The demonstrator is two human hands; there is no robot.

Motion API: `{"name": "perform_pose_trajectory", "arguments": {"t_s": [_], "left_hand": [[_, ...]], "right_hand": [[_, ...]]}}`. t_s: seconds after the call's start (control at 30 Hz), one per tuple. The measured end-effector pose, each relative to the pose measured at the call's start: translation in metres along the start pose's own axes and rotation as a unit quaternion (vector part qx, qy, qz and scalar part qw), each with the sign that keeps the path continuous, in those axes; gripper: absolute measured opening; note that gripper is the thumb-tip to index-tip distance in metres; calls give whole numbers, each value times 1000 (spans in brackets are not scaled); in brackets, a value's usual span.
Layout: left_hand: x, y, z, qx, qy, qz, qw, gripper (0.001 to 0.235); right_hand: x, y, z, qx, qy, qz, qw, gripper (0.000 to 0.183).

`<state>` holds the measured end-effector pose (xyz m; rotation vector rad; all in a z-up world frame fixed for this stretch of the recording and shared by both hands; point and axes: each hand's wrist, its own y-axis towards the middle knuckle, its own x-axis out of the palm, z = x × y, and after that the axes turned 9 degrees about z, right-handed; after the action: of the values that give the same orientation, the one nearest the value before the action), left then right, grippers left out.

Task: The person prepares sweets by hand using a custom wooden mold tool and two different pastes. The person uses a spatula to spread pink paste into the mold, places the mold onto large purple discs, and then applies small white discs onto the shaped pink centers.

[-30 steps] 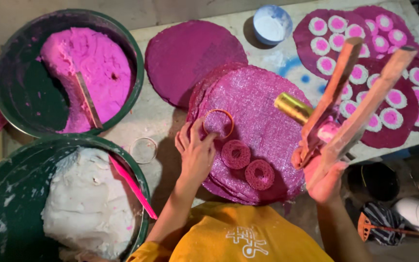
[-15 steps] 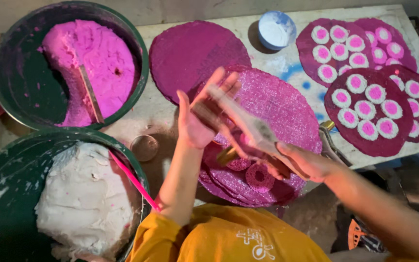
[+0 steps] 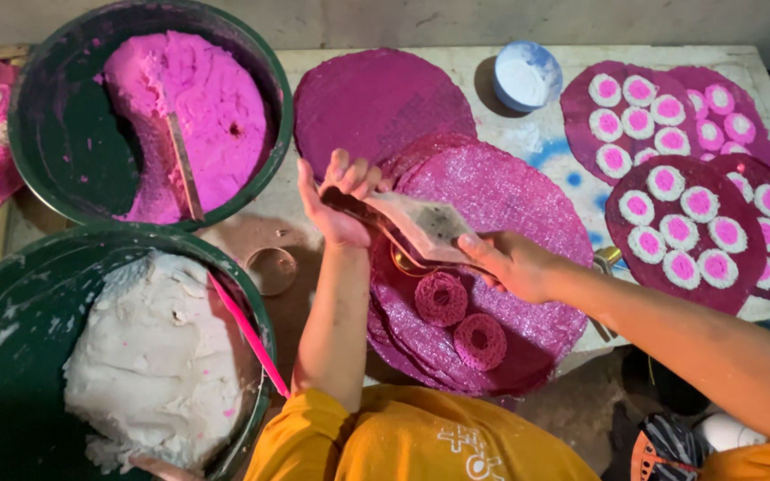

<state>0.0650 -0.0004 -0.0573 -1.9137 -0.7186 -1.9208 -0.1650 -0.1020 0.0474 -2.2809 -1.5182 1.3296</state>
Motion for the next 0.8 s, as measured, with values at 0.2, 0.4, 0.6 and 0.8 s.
{"name": "perform_pose_trajectory", "arguments": {"t_s": [0.2,0.4,0.6,0.8], "left_hand": [[-16,0,-29,0,-28,59,998,37],[-7,27,-27,10,24,14,1000,36],[7,22,-2,18,49,12,999,38],[-19,11,-26,31,4,77,997,36]], "right_hand": [[-18,-5,1,48,-70,22,996,71],[-17,1,0,-9,-113,108,988,69],[9,13,2,-3,-65,85,994,71],[-3,7,11,66,-98,47,992,72]]}}
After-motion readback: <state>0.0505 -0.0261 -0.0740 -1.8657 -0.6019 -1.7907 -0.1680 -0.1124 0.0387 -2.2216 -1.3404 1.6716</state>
